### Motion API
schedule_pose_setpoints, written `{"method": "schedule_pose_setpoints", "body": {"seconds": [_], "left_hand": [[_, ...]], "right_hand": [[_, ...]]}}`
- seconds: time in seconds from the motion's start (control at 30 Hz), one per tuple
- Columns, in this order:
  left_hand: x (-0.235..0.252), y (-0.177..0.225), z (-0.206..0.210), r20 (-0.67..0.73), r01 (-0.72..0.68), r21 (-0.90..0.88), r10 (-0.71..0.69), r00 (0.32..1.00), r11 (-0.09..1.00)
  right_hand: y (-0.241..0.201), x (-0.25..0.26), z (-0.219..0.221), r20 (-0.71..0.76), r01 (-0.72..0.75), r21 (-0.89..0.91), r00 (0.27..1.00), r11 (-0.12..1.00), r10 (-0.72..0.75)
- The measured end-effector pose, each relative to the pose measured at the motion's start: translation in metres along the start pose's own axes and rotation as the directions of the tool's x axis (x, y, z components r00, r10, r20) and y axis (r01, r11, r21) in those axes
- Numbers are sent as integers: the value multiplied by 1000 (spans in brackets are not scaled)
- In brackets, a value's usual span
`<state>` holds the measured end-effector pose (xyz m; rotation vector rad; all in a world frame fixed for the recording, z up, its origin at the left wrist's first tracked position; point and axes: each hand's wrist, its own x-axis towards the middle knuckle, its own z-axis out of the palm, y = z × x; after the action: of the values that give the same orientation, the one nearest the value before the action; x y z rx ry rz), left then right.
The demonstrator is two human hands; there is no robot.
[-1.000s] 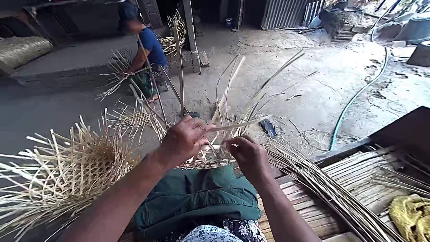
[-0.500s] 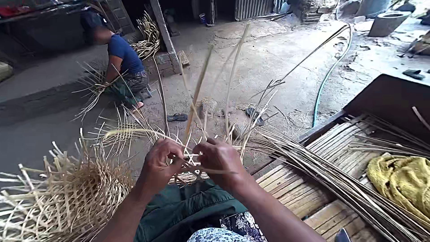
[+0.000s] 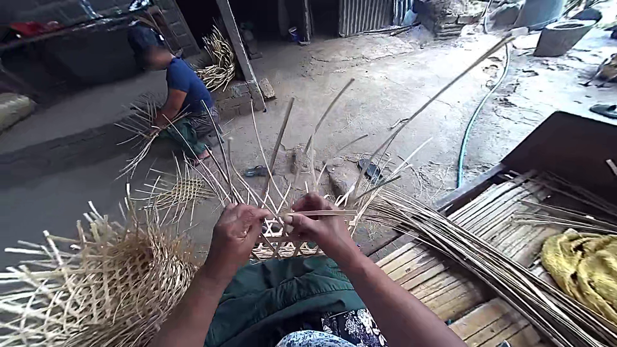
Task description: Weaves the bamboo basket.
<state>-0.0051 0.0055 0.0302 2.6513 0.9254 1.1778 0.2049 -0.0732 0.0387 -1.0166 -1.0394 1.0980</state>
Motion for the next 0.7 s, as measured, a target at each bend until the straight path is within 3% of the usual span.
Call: {"method": "schedule_pose_setpoints", "body": {"seconds": [0.07, 0.13, 0.23, 0.33, 0.43, 0.57, 0.63, 0.7], "left_hand": [[3, 5, -5, 71, 45, -40, -42, 997, 998], [8, 5, -12, 189, 216, -225, -175, 966, 950], [22, 3, -23, 325, 463, -368, -355, 877, 806], [25, 6, -23, 326, 497, -307, -401, 856, 812], [22, 7, -18, 290, 466, -423, -372, 882, 777], [9, 3, -8, 164, 327, -550, -285, 944, 768], [4, 6, -4, 53, 239, -432, -240, 969, 870], [3, 12, -1, -65, 51, -188, -64, 996, 981]], "right_hand": [[4, -2, 2, -59, 40, 2, 997, 999, -40], [16, -3, 1, -63, 205, -137, 975, 969, -215], [29, -4, -1, 58, 439, -420, 886, 794, -459], [34, -7, 3, 182, 561, -525, 808, 640, -560], [33, -9, 4, 209, 554, -621, 798, 554, -564], [22, -14, 2, 186, 417, -713, 887, 563, -422], [20, -14, -1, 193, 388, -717, 909, 578, -371], [22, -12, -2, 207, 402, -685, 907, 607, -367]]}}
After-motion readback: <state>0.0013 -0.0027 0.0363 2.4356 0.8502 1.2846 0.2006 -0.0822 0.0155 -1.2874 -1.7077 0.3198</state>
